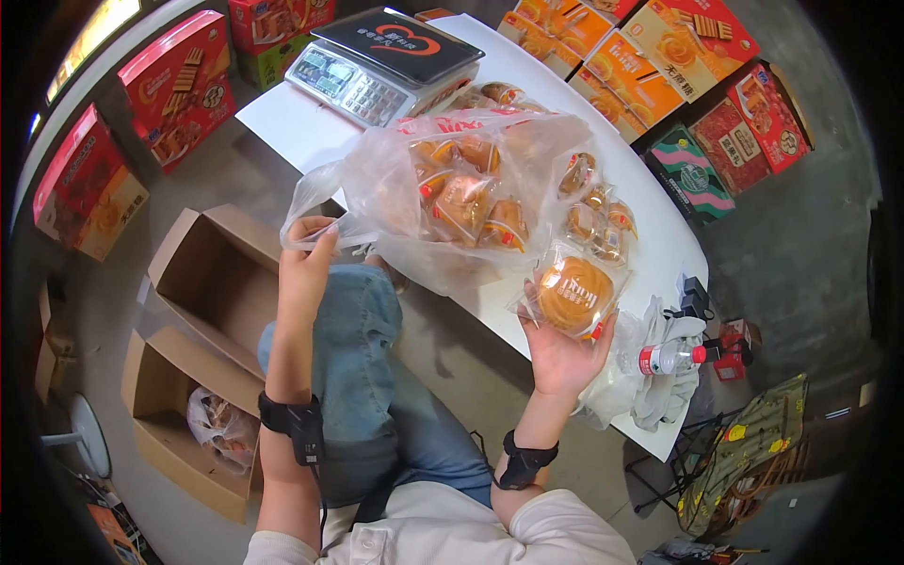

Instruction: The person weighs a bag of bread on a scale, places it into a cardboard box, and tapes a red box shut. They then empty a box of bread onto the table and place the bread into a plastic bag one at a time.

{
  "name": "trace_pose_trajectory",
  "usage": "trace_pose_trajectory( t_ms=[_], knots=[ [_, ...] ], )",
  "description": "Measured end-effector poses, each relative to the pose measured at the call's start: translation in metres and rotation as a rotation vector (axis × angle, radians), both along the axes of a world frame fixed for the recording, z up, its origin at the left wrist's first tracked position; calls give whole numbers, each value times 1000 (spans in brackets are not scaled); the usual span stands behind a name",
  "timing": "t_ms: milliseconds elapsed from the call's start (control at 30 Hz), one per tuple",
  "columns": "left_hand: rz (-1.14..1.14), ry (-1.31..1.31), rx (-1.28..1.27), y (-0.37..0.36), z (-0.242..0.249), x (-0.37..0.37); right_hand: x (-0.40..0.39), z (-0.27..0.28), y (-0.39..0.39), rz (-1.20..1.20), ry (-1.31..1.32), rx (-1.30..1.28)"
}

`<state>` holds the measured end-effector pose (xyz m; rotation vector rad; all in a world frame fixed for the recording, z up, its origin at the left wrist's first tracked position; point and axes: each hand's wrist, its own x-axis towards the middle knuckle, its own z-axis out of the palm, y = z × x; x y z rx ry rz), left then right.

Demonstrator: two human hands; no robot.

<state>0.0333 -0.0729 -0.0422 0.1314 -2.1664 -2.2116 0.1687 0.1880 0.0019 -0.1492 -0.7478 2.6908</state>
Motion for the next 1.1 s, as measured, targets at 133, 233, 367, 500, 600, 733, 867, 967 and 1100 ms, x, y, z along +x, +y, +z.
trace_pose_trajectory(
  t_ms=[133,233,367,500,600,733,867,967,1100],
  knots=[
    [3,-26,4,-1,6,5,2,1,-1,55,100,-136],
    [-11,-27,19,1,9,6,2,1,-1,103,160,-80],
    [-23,34,-9,4,8,7,0,-3,-11,-207,-24,335],
    [-22,73,14,10,9,6,-17,14,-28,-505,-94,1459],
    [-50,73,-9,11,9,5,-38,28,-34,-413,-106,1772],
    [-77,64,23,11,3,2,-84,30,-41,-323,-112,2205],
    [-130,3,48,14,3,4,-120,13,-57,-529,-115,2224],
    [-141,33,-16,15,1,3,-109,12,-66,-521,-8,2358],
    [-201,16,15,15,-7,-2,-81,28,-86,-159,196,1639]
  ],
)
